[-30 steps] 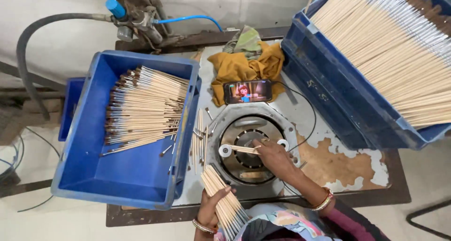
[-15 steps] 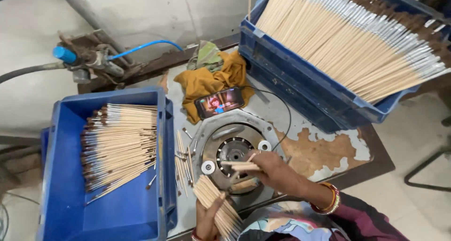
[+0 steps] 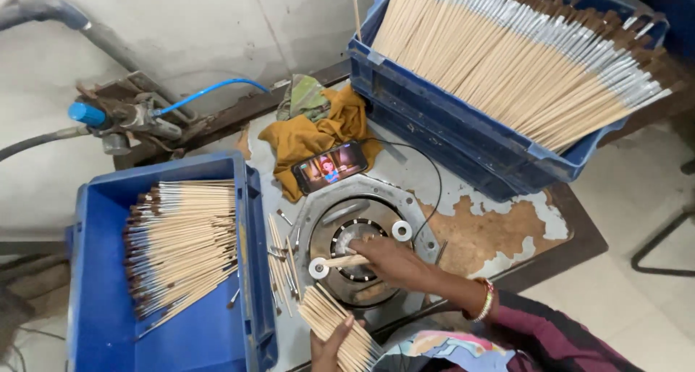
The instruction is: Operating a machine to process or coat bundles of agarbatti sticks.
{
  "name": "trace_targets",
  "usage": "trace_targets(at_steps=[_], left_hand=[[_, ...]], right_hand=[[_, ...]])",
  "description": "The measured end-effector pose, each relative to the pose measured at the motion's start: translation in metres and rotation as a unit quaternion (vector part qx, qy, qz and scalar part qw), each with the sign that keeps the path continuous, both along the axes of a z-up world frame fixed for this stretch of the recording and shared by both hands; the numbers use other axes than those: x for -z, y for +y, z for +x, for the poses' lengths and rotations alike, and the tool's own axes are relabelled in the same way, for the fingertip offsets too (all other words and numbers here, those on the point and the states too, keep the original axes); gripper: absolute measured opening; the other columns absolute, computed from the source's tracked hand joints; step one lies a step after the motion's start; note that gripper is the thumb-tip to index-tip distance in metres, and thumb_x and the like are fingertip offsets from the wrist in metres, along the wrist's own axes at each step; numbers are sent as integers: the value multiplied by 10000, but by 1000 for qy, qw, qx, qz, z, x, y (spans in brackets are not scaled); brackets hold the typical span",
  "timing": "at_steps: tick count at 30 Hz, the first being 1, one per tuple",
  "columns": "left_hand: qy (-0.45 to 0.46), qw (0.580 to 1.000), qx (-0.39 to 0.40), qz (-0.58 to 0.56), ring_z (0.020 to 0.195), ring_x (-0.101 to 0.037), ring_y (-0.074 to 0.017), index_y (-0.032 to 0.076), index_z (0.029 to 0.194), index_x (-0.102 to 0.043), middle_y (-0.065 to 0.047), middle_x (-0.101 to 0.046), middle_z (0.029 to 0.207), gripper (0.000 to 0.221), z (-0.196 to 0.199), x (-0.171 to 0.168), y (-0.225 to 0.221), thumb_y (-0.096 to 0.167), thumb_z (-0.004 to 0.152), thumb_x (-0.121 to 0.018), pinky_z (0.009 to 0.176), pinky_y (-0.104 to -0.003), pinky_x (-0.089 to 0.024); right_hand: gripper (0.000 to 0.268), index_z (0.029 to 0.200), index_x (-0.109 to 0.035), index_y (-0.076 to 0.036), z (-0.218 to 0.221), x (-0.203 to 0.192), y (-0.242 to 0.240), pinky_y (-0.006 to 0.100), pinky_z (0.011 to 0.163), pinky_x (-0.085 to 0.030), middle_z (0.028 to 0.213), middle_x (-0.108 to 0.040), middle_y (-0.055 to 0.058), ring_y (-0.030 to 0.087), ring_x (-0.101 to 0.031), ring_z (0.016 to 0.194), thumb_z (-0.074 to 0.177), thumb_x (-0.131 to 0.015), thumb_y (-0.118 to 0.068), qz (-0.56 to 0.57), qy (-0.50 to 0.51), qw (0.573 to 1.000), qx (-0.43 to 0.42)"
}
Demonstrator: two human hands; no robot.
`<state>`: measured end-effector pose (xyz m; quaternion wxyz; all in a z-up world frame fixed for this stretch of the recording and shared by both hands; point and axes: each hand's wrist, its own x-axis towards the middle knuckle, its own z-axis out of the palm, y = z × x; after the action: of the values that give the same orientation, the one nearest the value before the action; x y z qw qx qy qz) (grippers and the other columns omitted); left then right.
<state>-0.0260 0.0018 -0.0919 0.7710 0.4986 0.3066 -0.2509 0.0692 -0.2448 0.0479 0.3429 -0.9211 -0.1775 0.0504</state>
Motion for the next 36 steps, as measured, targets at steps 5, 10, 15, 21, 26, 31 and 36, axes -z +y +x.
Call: trace_targets(at_steps=[5, 10, 15, 21, 26, 31, 36], left_hand=[[-212, 977, 9, -1, 913, -771, -283, -51, 1214, -595, -182, -753, 1038, 509, 24, -52, -21, -102, 741, -775, 794, -396, -651], [-75, 991, -1, -110, 769, -726, -254, -40, 1170, -601, -182, -723, 989, 378, 30, -68, -16, 65, 867, -800, 621, -375, -596], [-49, 983, -79, -158, 773, -738, -278, 11, 1184, -608, -165, -707, 952, 353, 23, -68, -5, 160, 900, -756, 633, -373, -629], [-17, 983, -60, -170, 870, -765, -301, -28, 1157, -599, -142, -731, 1004, 363, 8, -46, -1, 51, 839, -754, 674, -404, -643], [-90, 990, -11, -105, 853, -758, -314, -47, 1186, -600, -178, -725, 1003, 426, 16, -59, -11, -26, 800, -780, 731, -409, -659], [-332, 930, 141, -68, 1018, -716, -220, -40, 1300, -584, -134, -711, 1159, 506, 29, -80, -13, -43, 821, -748, 885, -356, -614], [-92, 991, 15, -95, 777, -747, -265, -43, 1153, -607, -150, -726, 944, 387, 24, -67, -10, 73, 841, -805, 640, -370, -624]], right_hand=[[292, 1084, -630, -63, -14, -15, 3, 495, 734, -515, 892, -670, 190, 413, -667, 876, 849, -748, -189, 67, 122, 984, -107], [299, 1073, -692, -105, -9, -23, -30, 502, 727, -517, 865, -693, 142, 391, -683, 830, 775, -718, -117, -27, -21, 998, 45], [394, 1263, -614, -120, 19, 17, -4, 516, 732, -522, 842, -688, 168, 397, -681, 814, 874, -663, -157, -157, 25, 986, 39], [303, 1192, -616, -86, 21, 56, -6, 531, 717, -512, 848, -668, 189, 418, -667, 821, 892, -632, -131, -133, -6, 991, 23], [268, 1094, -594, -54, -2, 11, 3, 512, 709, -505, 873, -641, 207, 447, -652, 846, 830, -634, -66, 1, -31, 999, 29], [266, 1084, -624, -52, -15, -23, 4, 502, 675, -521, 894, -711, 188, 426, -694, 839, 854, -748, -103, 68, 132, 983, -110], [180, 1038, -674, -110, -1, -1, -24, 490, 614, -539, 794, -718, 163, 368, -718, 706, 874, -738, -150, 0, 49, 998, 27]])
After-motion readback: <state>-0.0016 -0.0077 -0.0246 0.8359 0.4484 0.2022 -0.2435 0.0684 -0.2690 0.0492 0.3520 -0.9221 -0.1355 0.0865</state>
